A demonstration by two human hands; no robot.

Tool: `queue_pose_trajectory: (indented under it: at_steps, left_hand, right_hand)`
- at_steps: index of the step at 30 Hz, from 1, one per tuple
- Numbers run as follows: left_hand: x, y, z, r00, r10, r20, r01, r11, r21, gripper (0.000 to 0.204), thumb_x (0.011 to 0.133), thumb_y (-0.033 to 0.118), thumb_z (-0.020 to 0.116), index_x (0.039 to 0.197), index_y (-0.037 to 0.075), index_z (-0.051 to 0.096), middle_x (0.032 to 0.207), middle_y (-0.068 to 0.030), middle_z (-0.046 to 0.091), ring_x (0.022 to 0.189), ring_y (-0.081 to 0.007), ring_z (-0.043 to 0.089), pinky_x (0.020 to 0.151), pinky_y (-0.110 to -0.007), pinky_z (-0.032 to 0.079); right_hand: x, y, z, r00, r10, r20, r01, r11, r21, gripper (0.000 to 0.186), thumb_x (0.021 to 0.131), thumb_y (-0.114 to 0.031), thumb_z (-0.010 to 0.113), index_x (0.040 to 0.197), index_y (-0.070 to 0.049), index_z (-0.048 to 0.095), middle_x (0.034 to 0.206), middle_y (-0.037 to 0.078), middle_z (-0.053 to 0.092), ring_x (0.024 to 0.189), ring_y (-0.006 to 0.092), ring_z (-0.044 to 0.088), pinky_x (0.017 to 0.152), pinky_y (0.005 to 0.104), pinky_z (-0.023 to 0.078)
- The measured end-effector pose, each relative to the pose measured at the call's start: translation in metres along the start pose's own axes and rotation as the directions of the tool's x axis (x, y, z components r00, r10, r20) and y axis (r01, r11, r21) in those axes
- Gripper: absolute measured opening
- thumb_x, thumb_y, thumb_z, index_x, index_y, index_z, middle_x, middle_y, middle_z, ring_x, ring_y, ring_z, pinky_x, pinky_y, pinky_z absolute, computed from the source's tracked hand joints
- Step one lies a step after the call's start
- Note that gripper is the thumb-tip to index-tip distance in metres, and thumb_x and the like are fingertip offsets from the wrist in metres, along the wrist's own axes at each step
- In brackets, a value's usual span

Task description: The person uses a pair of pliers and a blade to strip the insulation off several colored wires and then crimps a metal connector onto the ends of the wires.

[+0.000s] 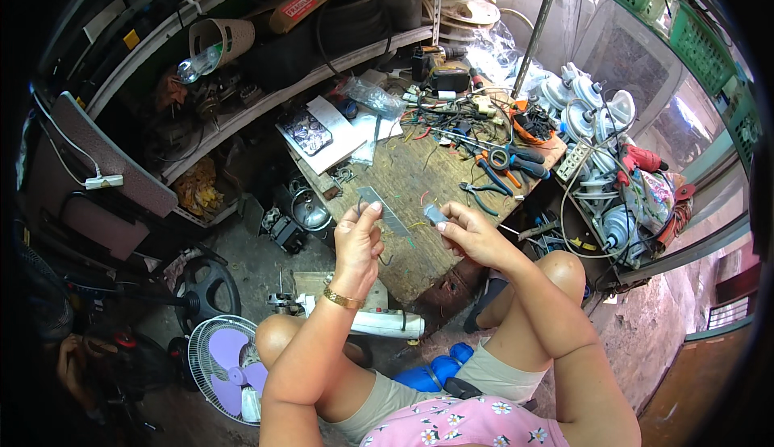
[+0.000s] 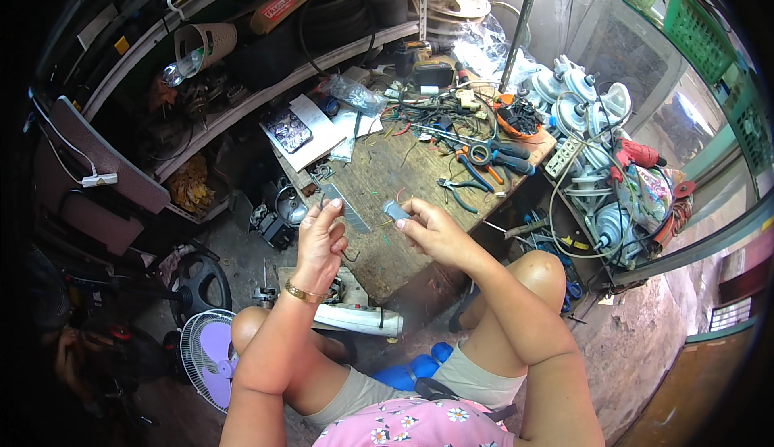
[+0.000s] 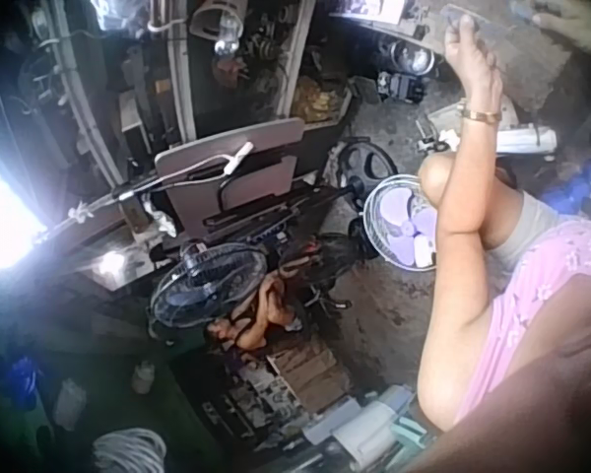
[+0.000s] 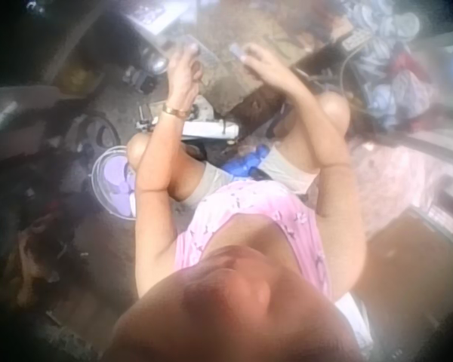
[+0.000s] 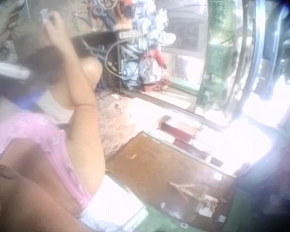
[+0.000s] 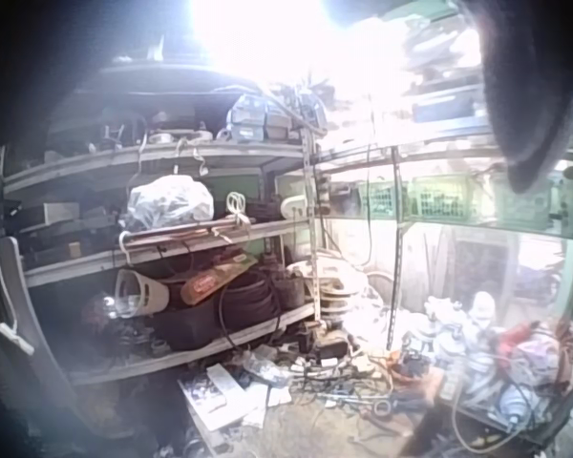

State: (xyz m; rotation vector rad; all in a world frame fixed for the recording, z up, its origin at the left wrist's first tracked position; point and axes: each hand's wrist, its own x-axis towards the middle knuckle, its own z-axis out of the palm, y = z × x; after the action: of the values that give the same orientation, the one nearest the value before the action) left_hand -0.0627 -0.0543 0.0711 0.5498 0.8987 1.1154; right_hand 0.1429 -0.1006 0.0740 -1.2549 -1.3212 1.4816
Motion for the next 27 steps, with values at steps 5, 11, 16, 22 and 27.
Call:
queue_pose_trajectory:
  at_steps: [5,11,16,22,27]
  left_hand:
    - [-0.003,-0.003,0.004,0.997,0.074,-0.007,-0.073,0.994,0.079,0.018,0.083,0.016,0.069,0.090,0.012,0.054,0.065,0.0082,0.050,0.043,0.0002,0.031,0.037,-0.017,0.021]
    - [-0.001,-0.005,0.001,1.000,0.011,0.026,-0.012,0.999,0.053,0.020,0.084,0.013,0.068,0.096,0.012,0.052,0.075,0.0064,0.054,0.044,-0.0006,0.033,0.037,-0.016,0.024]
    - [-0.002,-0.005,0.001,1.000,-0.021,0.012,0.020,0.999,0.035,0.018,0.085,0.013,0.067,0.093,0.014,0.051,0.076,0.0058,0.054,0.044,-0.0007,0.033,0.037,-0.017,0.024]
    - [-0.002,-0.005,0.000,1.000,0.014,-0.021,-0.013,0.999,0.032,0.017,0.086,0.014,0.066,0.088,0.016,0.048,0.072,0.0067,0.052,0.043,-0.0009,0.030,0.037,-0.018,0.023]
    - [-0.003,-0.003,0.004,0.997,0.068,-0.044,-0.068,0.998,-0.005,0.017,0.085,0.014,0.067,0.086,0.014,0.050,0.064,0.0086,0.046,0.042,-0.0006,0.029,0.036,-0.018,0.021]
  right_hand:
    - [-0.003,-0.010,0.002,0.998,0.046,-0.031,-0.045,0.998,0.036,0.018,0.094,-0.021,0.050,0.104,-0.006,0.047,0.069,-0.002,0.048,0.057,0.0057,0.043,0.048,0.0215,0.035]
    - [-0.002,-0.006,0.002,0.999,0.037,-0.009,-0.037,0.999,0.036,0.019,0.095,-0.022,0.048,0.104,-0.006,0.047,0.069,-0.002,0.048,0.057,0.0058,0.043,0.048,0.0214,0.035]
    - [-0.003,-0.006,0.001,0.999,0.031,-0.016,-0.030,0.999,0.024,0.019,0.094,-0.022,0.049,0.103,-0.005,0.049,0.069,-0.001,0.049,0.058,0.0059,0.044,0.049,0.0217,0.036]
    - [-0.003,0.000,0.001,0.998,-0.062,0.022,0.065,0.969,-0.238,0.018,0.090,-0.020,0.055,0.094,-0.003,0.056,0.068,0.002,0.054,0.061,0.0095,0.049,0.055,0.0276,0.040]
    - [-0.003,0.003,0.003,0.996,-0.082,0.043,0.091,0.945,-0.313,0.018,0.088,-0.020,0.058,0.092,-0.002,0.057,0.066,0.003,0.054,0.061,0.0115,0.050,0.058,0.0306,0.041]
